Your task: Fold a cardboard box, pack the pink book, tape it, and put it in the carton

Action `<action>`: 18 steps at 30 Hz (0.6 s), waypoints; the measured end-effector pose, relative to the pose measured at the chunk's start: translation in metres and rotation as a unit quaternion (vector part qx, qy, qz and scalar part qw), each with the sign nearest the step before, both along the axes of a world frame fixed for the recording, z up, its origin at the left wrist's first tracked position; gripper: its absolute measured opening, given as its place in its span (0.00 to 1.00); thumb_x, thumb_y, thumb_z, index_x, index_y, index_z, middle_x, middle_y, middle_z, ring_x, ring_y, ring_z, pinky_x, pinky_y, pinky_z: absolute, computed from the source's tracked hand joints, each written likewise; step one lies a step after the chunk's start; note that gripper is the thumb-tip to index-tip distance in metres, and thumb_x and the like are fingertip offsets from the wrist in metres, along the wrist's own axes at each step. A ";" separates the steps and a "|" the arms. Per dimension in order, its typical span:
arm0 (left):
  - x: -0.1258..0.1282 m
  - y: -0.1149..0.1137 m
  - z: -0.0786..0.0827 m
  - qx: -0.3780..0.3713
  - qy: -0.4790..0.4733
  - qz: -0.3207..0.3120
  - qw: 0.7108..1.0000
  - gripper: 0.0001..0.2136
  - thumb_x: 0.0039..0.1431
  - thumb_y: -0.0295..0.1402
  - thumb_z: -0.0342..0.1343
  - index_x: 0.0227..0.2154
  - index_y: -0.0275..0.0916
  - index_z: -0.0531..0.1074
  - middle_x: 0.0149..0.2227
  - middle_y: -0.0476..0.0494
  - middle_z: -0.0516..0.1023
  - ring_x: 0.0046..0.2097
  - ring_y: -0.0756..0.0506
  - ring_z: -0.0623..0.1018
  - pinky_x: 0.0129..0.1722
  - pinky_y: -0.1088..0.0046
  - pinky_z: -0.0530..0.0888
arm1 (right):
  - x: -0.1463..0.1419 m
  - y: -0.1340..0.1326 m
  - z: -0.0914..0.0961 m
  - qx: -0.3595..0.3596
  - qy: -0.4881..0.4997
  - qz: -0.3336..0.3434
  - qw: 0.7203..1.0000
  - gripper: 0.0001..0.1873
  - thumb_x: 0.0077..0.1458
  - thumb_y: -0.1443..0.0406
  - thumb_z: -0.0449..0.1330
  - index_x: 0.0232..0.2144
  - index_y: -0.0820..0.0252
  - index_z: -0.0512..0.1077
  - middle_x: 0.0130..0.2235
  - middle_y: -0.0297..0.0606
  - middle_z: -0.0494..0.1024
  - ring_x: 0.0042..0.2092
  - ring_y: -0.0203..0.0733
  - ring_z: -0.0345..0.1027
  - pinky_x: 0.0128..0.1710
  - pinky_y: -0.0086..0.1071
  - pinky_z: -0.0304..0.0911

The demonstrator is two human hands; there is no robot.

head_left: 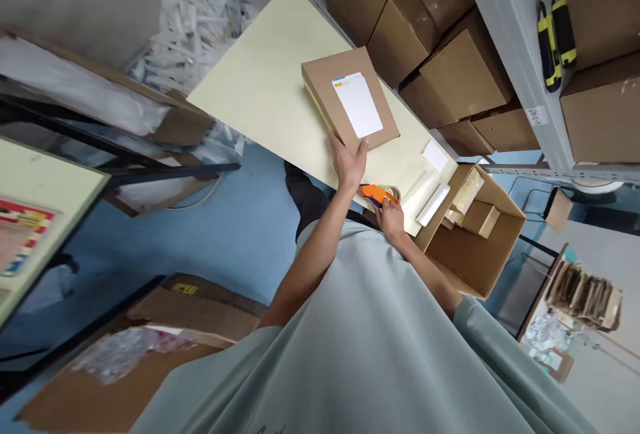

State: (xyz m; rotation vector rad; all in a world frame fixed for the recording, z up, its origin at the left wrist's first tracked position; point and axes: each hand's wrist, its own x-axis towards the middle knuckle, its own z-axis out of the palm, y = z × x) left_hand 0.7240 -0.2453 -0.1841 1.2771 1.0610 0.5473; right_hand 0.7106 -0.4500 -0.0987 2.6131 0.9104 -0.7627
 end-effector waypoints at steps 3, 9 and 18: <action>0.000 0.012 -0.001 0.019 -0.010 -0.060 0.998 0.55 0.64 0.59 0.68 0.83 0.44 0.44 0.82 0.30 0.56 0.83 0.33 0.57 0.82 0.53 0.55 | 0.002 0.005 0.006 0.006 0.024 0.002 1.000 0.22 0.80 0.58 0.55 0.60 0.72 0.75 0.53 0.63 0.85 0.57 0.58 0.80 0.62 0.45 0.71; -0.032 0.090 -0.002 0.052 -0.015 -0.199 0.979 0.57 0.55 0.61 0.74 0.80 0.44 0.54 0.75 0.31 0.69 0.75 0.35 0.72 0.78 0.56 0.66 | -0.008 0.041 -0.005 0.076 0.087 0.004 0.993 0.20 0.80 0.63 0.54 0.60 0.75 0.74 0.54 0.65 0.85 0.60 0.59 0.78 0.66 0.45 0.66; -0.042 0.121 0.033 0.125 0.119 -0.321 0.931 0.51 0.63 0.63 0.65 0.81 0.45 0.52 0.73 0.30 0.72 0.74 0.40 0.74 0.74 0.58 0.70 | 0.002 0.040 -0.003 0.098 0.135 -0.021 0.986 0.25 0.80 0.62 0.55 0.68 0.77 0.67 0.57 0.62 0.85 0.63 0.56 0.77 0.67 0.41 0.65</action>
